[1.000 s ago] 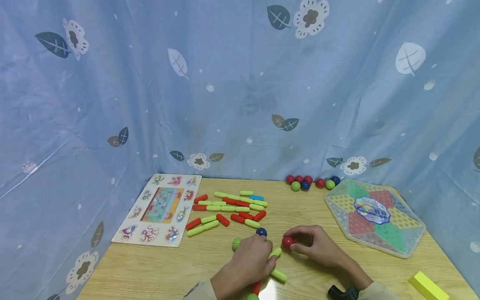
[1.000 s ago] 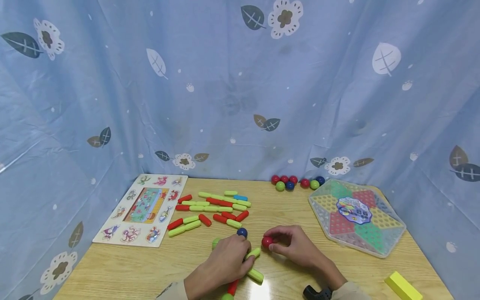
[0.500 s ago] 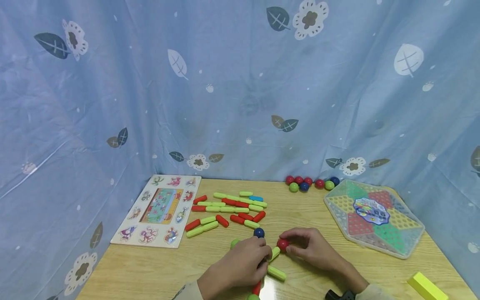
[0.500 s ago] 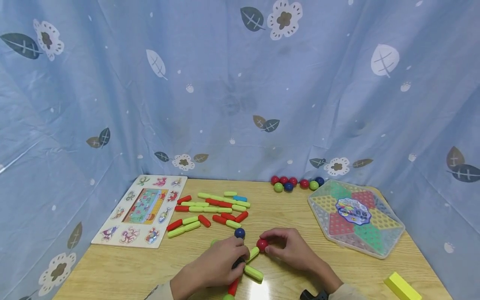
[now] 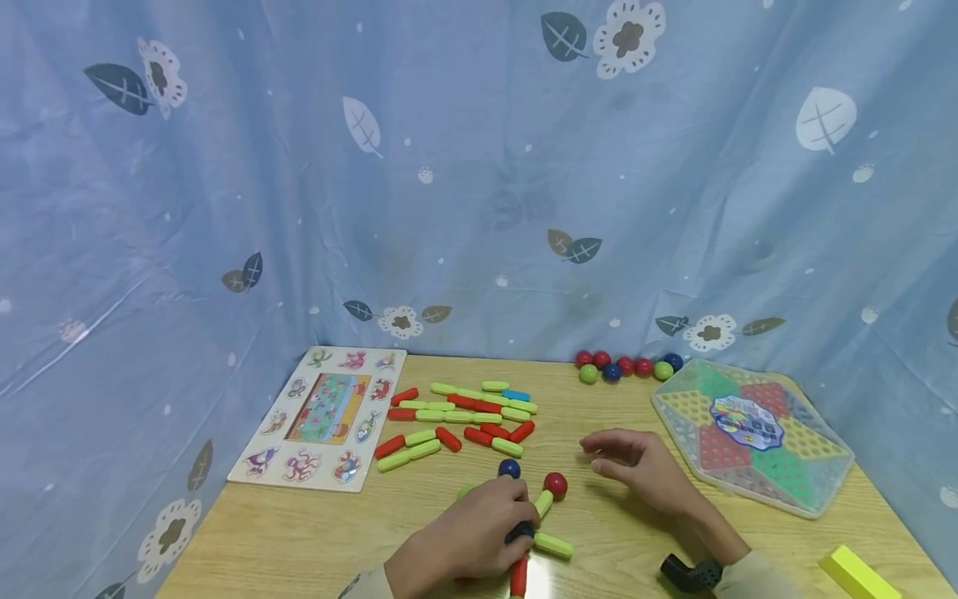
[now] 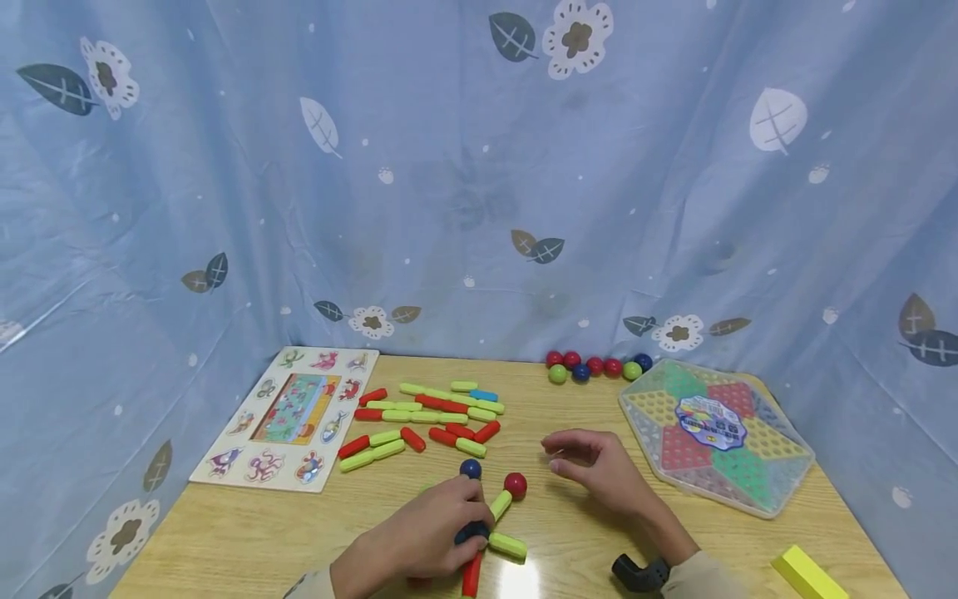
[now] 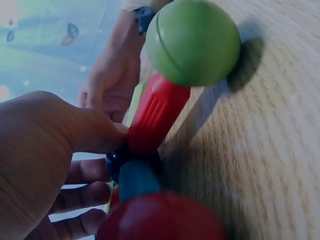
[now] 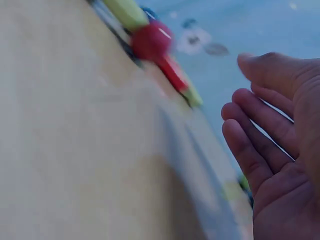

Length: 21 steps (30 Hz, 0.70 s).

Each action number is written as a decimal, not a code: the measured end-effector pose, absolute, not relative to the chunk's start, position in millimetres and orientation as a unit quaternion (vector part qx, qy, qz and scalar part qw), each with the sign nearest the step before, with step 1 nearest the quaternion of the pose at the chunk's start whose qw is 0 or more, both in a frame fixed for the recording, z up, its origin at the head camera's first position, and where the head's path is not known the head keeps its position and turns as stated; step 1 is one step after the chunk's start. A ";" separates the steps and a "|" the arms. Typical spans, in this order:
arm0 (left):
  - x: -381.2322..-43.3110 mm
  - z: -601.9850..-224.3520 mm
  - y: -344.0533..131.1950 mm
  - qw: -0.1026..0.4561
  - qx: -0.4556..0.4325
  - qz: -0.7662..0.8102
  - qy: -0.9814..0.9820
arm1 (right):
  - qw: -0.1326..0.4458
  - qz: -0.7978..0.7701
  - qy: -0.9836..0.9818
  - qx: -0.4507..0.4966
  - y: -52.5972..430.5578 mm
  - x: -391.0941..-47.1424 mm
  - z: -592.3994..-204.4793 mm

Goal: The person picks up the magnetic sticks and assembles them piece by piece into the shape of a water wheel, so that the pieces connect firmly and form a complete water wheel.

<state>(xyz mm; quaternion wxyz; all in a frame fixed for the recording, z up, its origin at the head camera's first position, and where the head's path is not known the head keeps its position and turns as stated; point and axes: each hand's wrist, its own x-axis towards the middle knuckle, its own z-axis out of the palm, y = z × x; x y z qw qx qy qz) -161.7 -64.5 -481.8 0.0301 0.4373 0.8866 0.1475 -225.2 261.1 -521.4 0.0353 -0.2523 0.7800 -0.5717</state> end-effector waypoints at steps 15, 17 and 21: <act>-160.9 -484.2 -68.5 0.065 0.415 0.181 0.890 | -0.027 -0.546 0.821 -0.165 318.9 -295.4 -505.7; -160.9 -484.7 -68.4 0.060 0.417 0.181 0.889 | -0.038 -0.538 0.826 -0.166 317.5 -304.2 -502.0; -160.8 -485.1 -67.7 0.044 0.423 0.178 0.888 | -0.067 -0.527 0.832 -0.160 316.4 -320.5 -496.2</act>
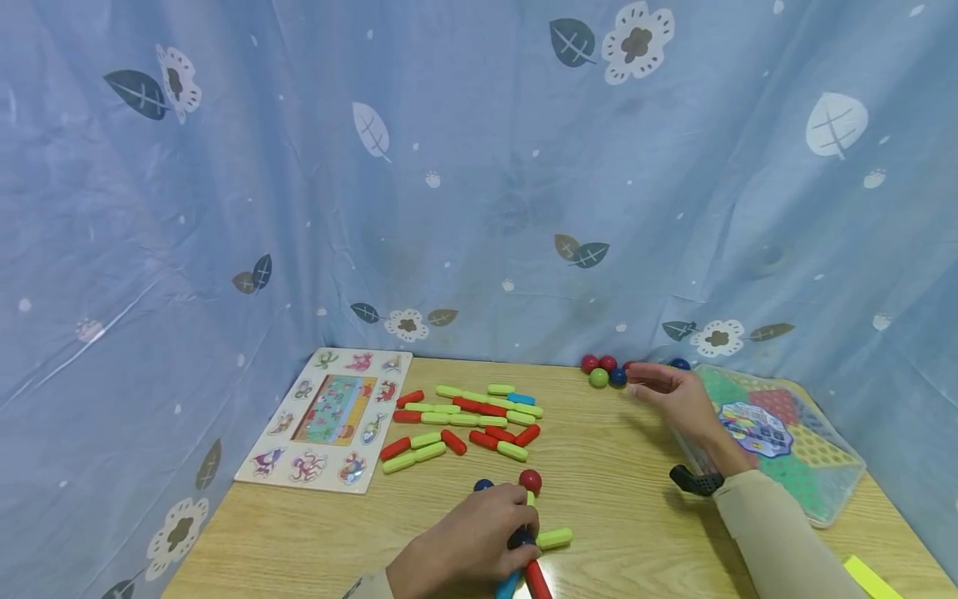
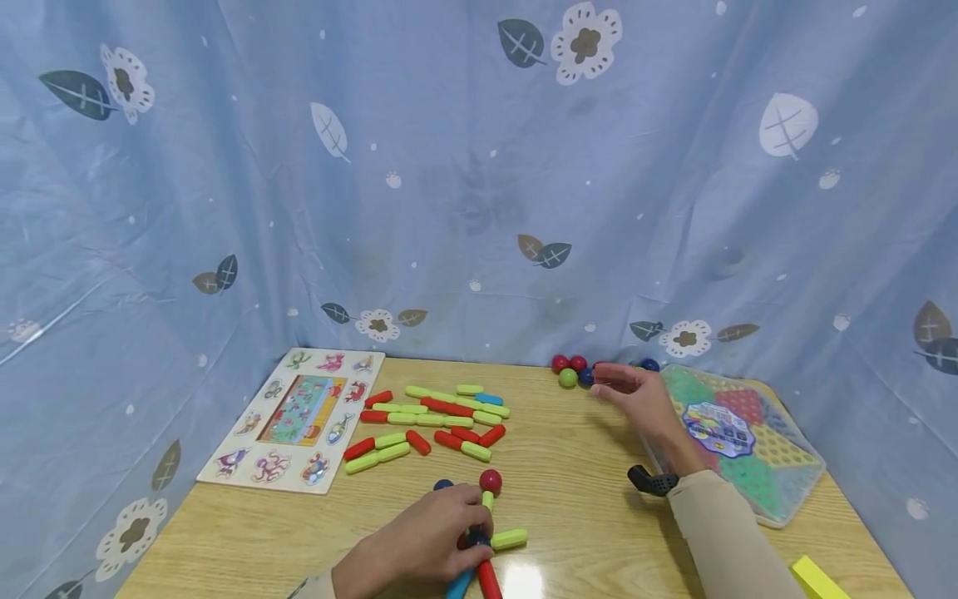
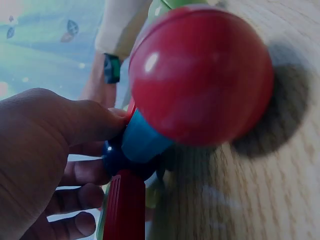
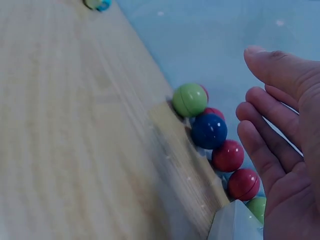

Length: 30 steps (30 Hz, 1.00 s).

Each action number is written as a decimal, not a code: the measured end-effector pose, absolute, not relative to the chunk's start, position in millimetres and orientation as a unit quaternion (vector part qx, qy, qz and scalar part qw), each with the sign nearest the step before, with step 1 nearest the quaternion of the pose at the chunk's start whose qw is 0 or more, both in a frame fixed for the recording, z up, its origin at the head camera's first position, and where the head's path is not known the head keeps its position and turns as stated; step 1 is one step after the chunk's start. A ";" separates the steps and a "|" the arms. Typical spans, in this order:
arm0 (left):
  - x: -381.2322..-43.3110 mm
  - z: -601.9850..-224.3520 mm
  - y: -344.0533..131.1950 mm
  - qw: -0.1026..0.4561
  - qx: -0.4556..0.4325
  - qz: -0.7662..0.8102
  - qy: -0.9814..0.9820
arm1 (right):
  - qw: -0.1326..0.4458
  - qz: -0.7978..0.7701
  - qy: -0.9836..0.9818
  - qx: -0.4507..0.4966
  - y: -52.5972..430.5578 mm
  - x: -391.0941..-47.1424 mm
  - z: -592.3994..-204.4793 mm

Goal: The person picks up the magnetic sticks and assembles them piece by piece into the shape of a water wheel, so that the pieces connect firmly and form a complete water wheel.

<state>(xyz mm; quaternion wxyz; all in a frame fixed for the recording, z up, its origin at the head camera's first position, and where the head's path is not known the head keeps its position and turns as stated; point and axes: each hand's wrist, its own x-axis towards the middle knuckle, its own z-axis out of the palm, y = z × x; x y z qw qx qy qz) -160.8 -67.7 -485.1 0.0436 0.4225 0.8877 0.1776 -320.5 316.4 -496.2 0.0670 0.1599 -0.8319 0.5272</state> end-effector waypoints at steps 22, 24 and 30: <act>-157.9 -487.0 -66.2 0.055 0.411 0.182 0.892 | 0.158 0.361 -0.910 0.130 297.8 -360.4 -514.7; -156.9 -486.2 -65.6 0.060 0.405 0.178 0.895 | 0.170 0.339 -0.915 0.135 295.2 -358.8 -515.9; -157.1 -485.5 -64.2 0.069 0.387 0.166 0.904 | 0.154 0.371 -0.905 0.142 290.0 -331.7 -509.4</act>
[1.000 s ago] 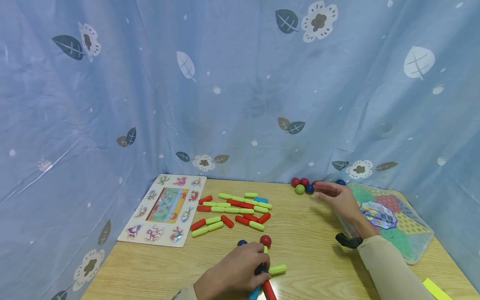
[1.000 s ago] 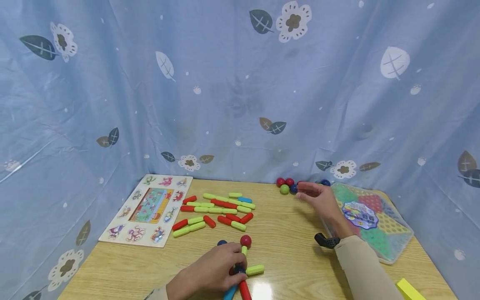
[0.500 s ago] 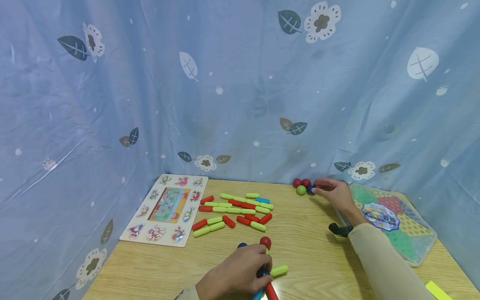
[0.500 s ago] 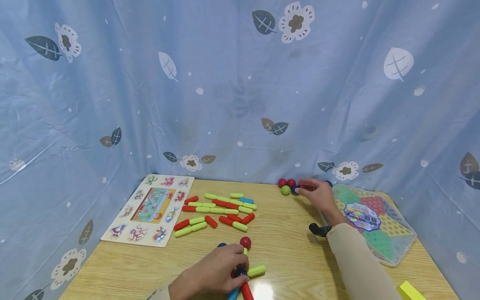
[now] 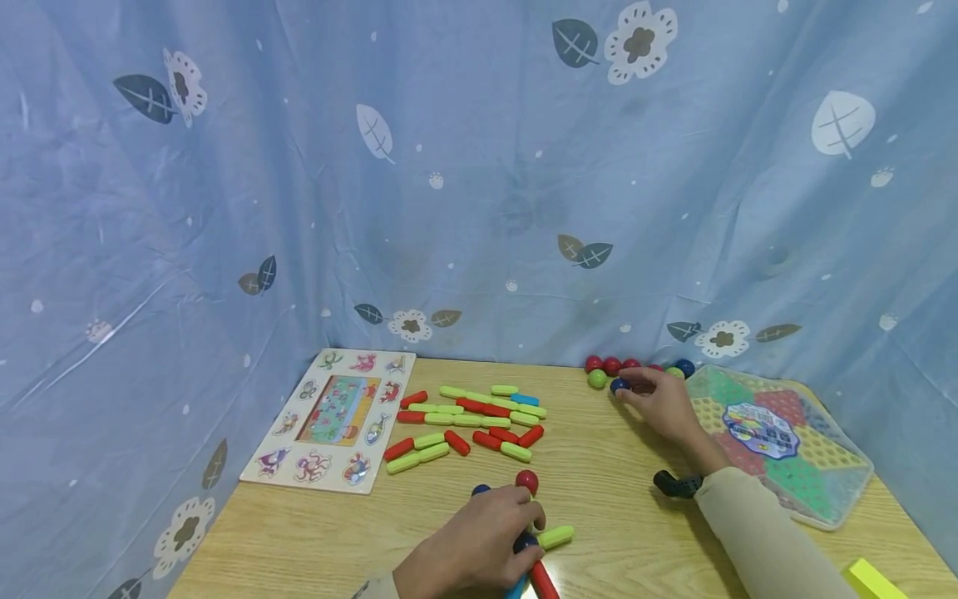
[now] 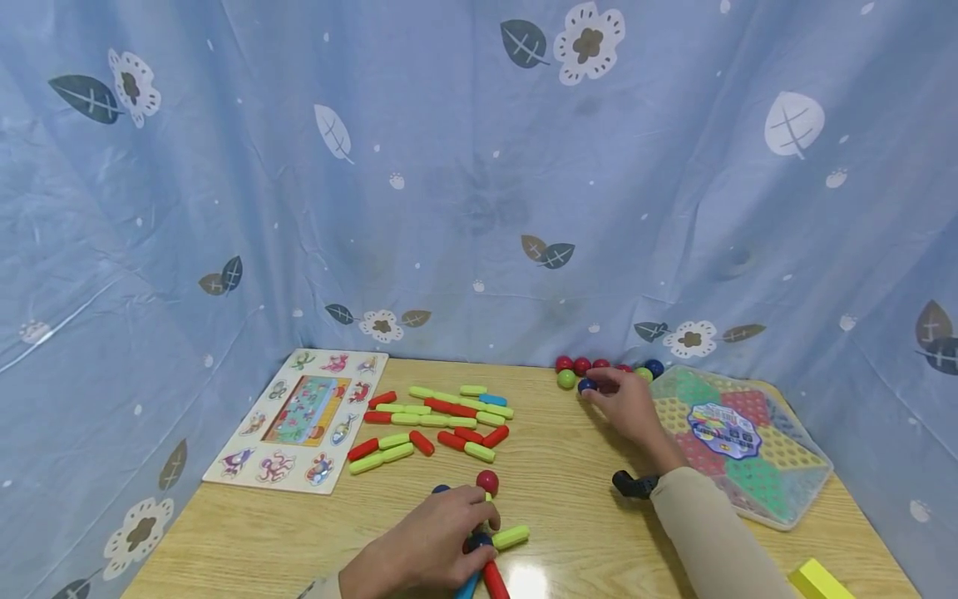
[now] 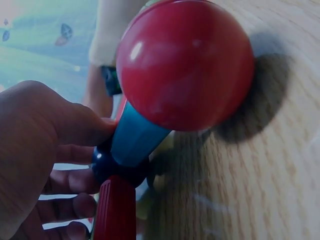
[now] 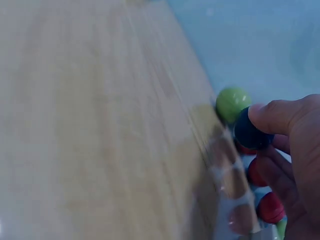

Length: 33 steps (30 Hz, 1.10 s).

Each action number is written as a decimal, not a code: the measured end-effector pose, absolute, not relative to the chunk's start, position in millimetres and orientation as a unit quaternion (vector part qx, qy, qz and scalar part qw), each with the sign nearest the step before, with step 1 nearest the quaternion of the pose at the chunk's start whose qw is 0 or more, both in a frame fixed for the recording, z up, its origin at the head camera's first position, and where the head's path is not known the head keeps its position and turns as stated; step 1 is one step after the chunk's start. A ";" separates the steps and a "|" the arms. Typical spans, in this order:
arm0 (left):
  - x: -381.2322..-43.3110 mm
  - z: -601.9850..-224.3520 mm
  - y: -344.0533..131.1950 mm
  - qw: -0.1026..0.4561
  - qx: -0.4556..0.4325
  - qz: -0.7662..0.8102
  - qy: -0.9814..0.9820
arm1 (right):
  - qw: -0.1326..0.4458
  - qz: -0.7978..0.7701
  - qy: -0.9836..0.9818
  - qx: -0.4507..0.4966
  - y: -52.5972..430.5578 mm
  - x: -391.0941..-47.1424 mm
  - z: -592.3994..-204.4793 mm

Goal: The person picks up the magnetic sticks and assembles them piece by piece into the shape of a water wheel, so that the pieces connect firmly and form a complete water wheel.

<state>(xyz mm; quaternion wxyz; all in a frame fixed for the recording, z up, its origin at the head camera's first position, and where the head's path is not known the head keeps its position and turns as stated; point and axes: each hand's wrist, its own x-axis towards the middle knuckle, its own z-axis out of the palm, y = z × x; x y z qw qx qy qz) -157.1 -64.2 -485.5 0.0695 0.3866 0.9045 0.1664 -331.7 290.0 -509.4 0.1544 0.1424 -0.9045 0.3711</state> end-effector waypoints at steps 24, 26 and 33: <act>-156.7 -492.1 -38.0 -0.008 0.350 0.099 0.931 | -0.012 0.499 -0.812 0.304 249.4 -189.0 -535.0; -156.3 -493.2 -38.3 -0.015 0.353 0.099 0.930 | -0.019 0.499 -0.805 0.321 245.7 -187.7 -535.5; -156.0 -494.3 -42.1 -0.040 0.366 0.101 0.924 | -0.023 0.508 -0.788 0.346 237.5 -182.5 -534.8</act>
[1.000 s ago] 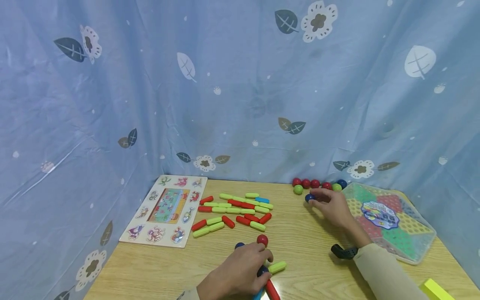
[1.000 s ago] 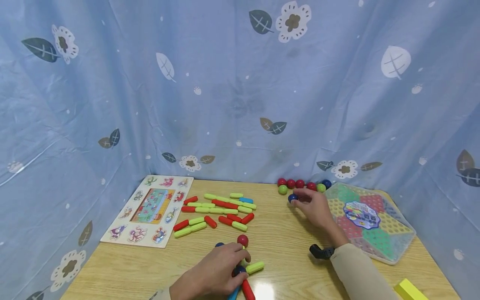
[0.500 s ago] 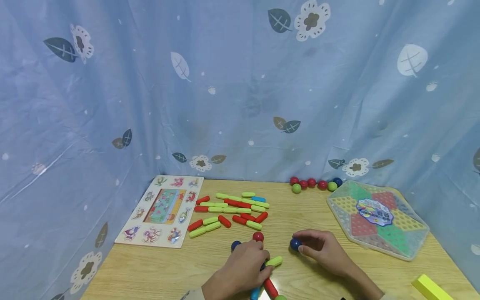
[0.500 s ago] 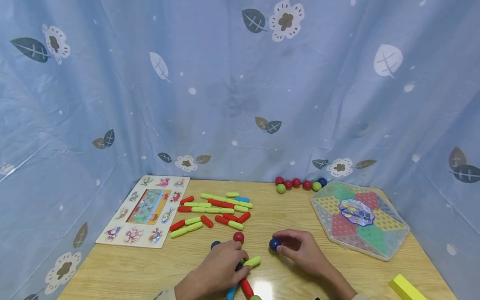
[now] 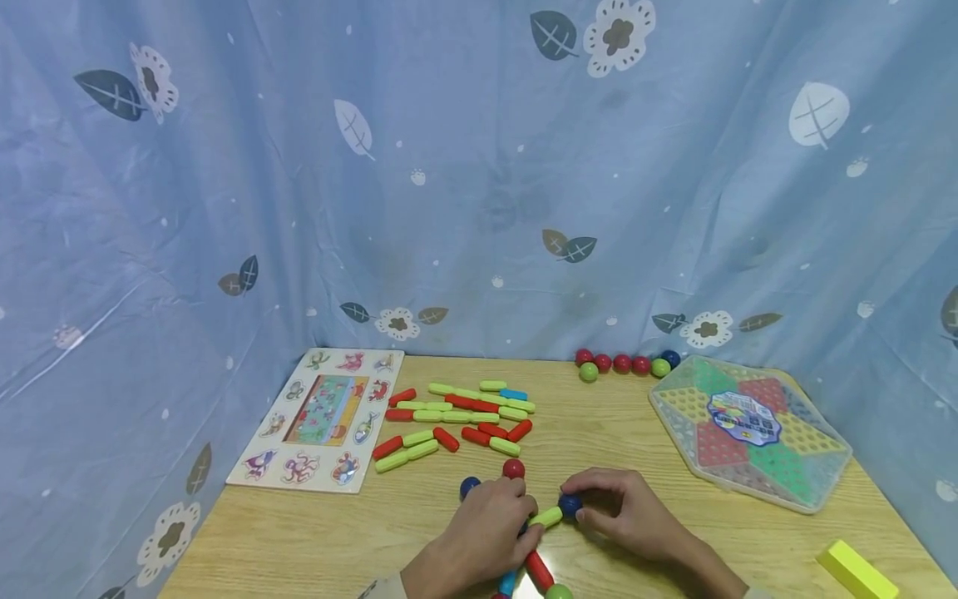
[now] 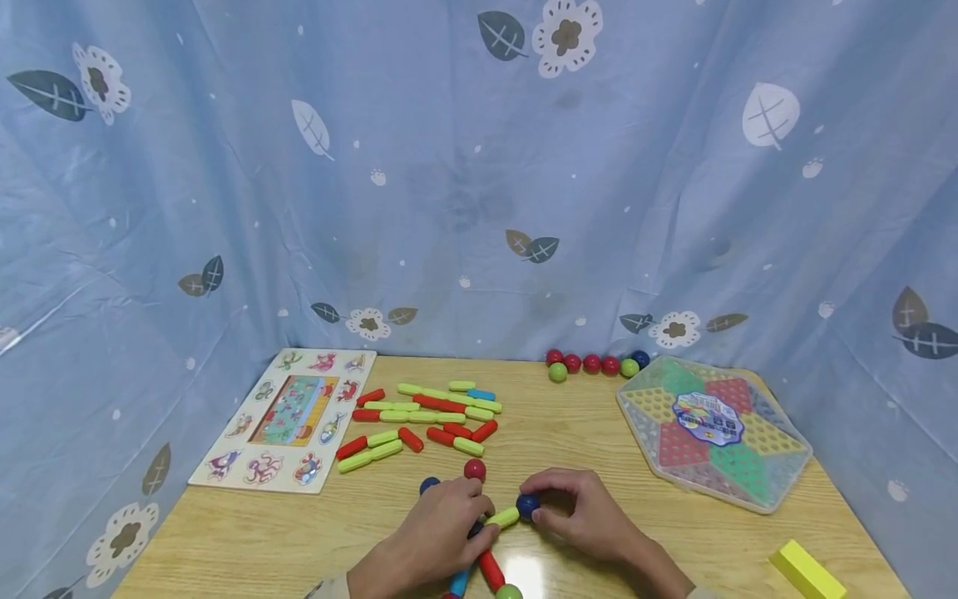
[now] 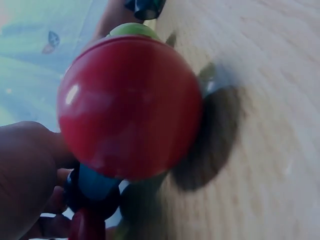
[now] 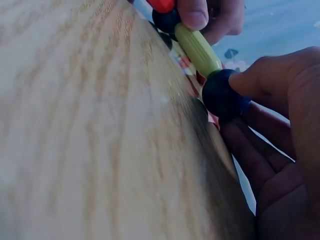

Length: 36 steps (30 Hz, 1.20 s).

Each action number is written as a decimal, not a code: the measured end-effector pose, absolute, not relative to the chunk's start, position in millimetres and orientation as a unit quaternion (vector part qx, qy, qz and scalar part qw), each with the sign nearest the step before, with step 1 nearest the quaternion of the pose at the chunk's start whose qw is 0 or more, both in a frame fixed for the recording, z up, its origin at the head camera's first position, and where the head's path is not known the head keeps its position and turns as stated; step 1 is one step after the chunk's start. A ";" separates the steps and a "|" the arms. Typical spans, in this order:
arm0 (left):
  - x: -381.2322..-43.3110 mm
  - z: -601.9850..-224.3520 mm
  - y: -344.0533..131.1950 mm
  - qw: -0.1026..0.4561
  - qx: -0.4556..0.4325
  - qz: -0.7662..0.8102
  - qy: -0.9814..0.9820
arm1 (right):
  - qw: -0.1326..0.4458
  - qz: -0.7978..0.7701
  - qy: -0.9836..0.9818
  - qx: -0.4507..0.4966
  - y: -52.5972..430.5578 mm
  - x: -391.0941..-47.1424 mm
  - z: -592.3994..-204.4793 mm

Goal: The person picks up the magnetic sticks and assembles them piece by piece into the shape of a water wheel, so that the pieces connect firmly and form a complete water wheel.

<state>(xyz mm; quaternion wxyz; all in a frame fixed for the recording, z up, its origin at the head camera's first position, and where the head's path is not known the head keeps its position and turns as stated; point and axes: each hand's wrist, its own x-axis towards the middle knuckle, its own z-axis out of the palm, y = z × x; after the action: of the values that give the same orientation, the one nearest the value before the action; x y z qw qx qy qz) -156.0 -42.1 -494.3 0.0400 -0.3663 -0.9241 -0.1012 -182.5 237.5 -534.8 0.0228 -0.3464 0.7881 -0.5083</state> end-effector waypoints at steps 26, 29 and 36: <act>-167.0 -496.3 -77.9 0.042 -0.408 -0.338 -0.847 | -0.109 -0.475 0.832 -0.264 259.5 -172.2 -539.5; -174.1 -504.4 -107.6 0.033 -0.387 -0.435 -0.812 | -0.125 -0.465 0.835 -0.266 259.0 -169.5 -537.7; -174.5 -515.0 -192.0 -0.038 -0.298 -0.586 -0.753 | -0.136 -0.498 0.822 -0.238 266.3 -160.0 -537.1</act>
<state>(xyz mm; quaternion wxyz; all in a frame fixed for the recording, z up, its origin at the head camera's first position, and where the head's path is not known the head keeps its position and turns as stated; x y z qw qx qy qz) -174.5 -192.0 -515.0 -0.0382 -0.2979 -0.7529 -0.5857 -160.0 266.3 -537.1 -0.1363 -0.2384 0.8224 -0.4983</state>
